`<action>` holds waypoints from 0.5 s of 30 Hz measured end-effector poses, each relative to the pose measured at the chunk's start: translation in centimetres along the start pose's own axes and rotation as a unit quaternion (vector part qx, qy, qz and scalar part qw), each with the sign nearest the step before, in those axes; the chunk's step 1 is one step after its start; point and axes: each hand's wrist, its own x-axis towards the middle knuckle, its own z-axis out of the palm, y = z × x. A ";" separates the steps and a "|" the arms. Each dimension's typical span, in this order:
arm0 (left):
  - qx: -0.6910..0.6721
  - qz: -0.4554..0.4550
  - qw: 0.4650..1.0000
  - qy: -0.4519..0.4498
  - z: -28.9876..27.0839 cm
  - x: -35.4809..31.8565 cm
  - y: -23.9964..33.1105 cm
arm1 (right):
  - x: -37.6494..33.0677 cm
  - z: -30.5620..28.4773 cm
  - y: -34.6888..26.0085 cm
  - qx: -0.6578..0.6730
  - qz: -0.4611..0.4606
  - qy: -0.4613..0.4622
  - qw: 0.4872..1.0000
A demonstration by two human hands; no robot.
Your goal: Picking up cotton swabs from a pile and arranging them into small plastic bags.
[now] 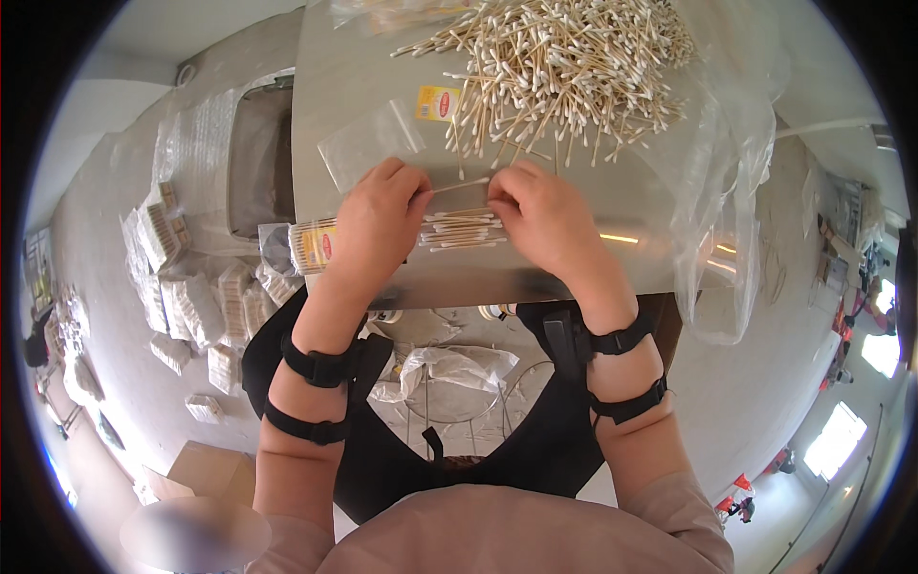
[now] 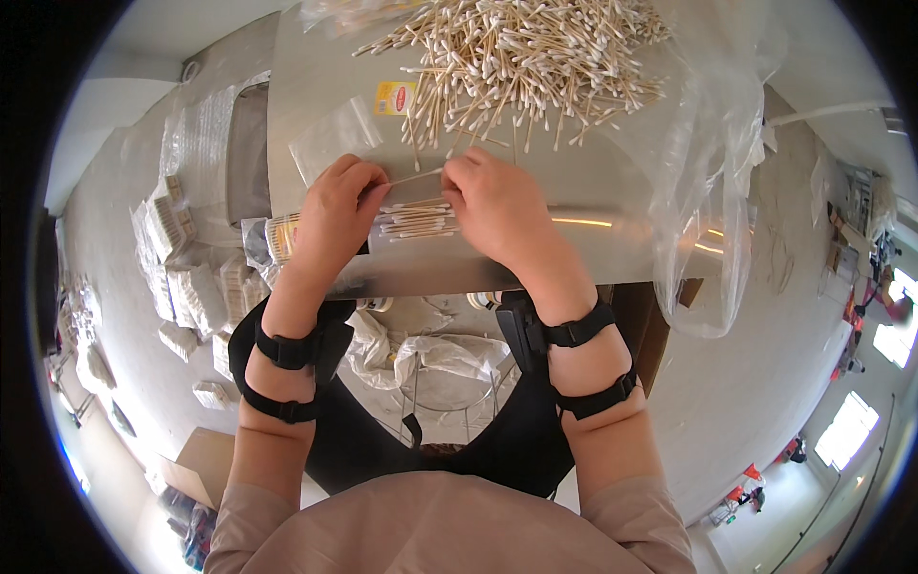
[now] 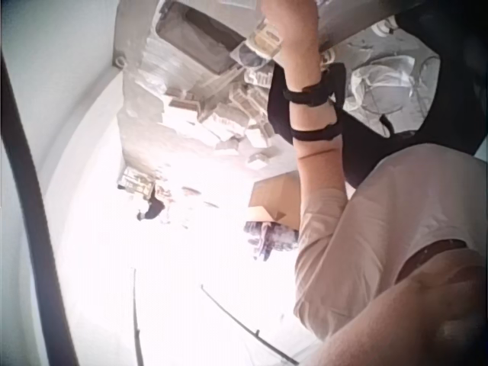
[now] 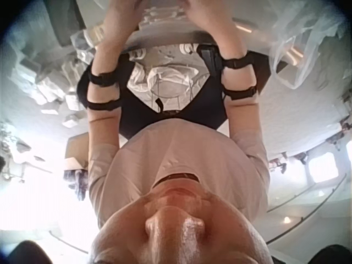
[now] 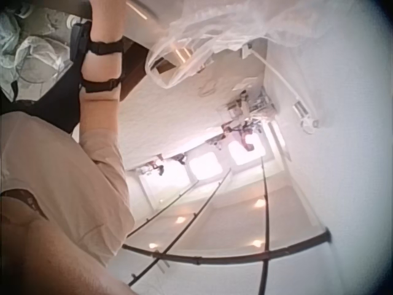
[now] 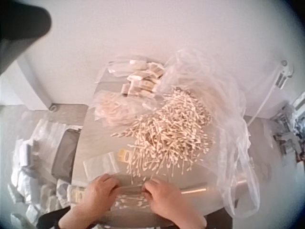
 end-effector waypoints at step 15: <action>-0.030 0.070 0.997 -0.009 -0.2 -0.8 1.0 | 0.5 0.1 -0.1 0.064 0.020 0.077 0.995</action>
